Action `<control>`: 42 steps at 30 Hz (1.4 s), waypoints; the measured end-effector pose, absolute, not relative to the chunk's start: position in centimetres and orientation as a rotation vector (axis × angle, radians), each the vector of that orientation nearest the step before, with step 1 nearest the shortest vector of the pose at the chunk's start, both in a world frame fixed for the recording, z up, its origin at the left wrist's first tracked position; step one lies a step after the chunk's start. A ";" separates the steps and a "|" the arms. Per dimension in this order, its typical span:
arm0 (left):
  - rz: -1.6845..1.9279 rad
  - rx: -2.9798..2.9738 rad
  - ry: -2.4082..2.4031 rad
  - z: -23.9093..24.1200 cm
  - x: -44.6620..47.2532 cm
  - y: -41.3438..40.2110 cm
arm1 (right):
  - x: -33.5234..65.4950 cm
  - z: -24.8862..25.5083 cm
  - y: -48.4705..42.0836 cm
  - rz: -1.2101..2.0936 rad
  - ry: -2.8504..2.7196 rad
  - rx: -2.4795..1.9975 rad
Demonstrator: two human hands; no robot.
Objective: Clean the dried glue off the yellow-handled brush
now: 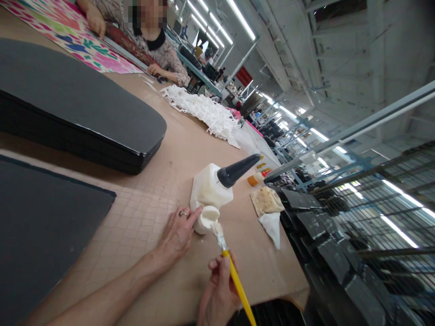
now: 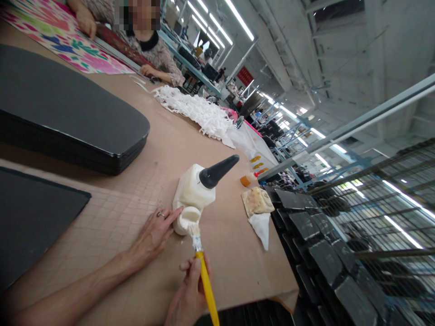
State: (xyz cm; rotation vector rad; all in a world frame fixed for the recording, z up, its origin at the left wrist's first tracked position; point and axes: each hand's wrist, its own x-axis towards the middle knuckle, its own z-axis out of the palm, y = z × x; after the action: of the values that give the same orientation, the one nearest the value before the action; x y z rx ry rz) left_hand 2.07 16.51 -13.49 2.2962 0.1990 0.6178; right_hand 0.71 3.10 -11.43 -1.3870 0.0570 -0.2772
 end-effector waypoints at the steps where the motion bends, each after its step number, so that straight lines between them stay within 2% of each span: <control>1: 0.621 2.297 0.199 -13.5 2.1 16.5 | 0.9 -11.4 3.4 -0.250 0.065 -1.412; 6: 0.622 2.293 0.201 -13.8 2.2 16.5 | 0.6 -12.1 3.2 -0.277 0.141 -1.516; 13: 0.620 2.279 0.210 -13.4 2.0 16.5 | 2.0 -11.4 1.8 -0.223 0.216 -1.183; 20: 0.598 2.296 0.211 -13.4 2.0 16.5 | 2.5 -11.5 4.4 -0.297 0.364 -1.300; 30: 0.798 2.014 0.266 -14.4 2.6 16.5 | 1.4 -11.0 1.9 -0.027 0.397 -0.783; 35: 0.960 1.900 0.223 -14.0 2.5 16.6 | 0.7 -10.6 2.1 -0.045 0.314 -0.803; 42: 0.951 1.903 0.199 -12.8 1.9 16.6 | 1.1 -11.0 2.5 -0.033 0.197 -0.893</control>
State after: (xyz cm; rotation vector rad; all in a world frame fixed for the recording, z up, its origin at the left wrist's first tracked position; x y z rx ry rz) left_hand 1.93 16.59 -12.82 1.9029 0.1989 0.9507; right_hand 1.05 2.47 -10.99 -0.8933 0.1966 -0.0334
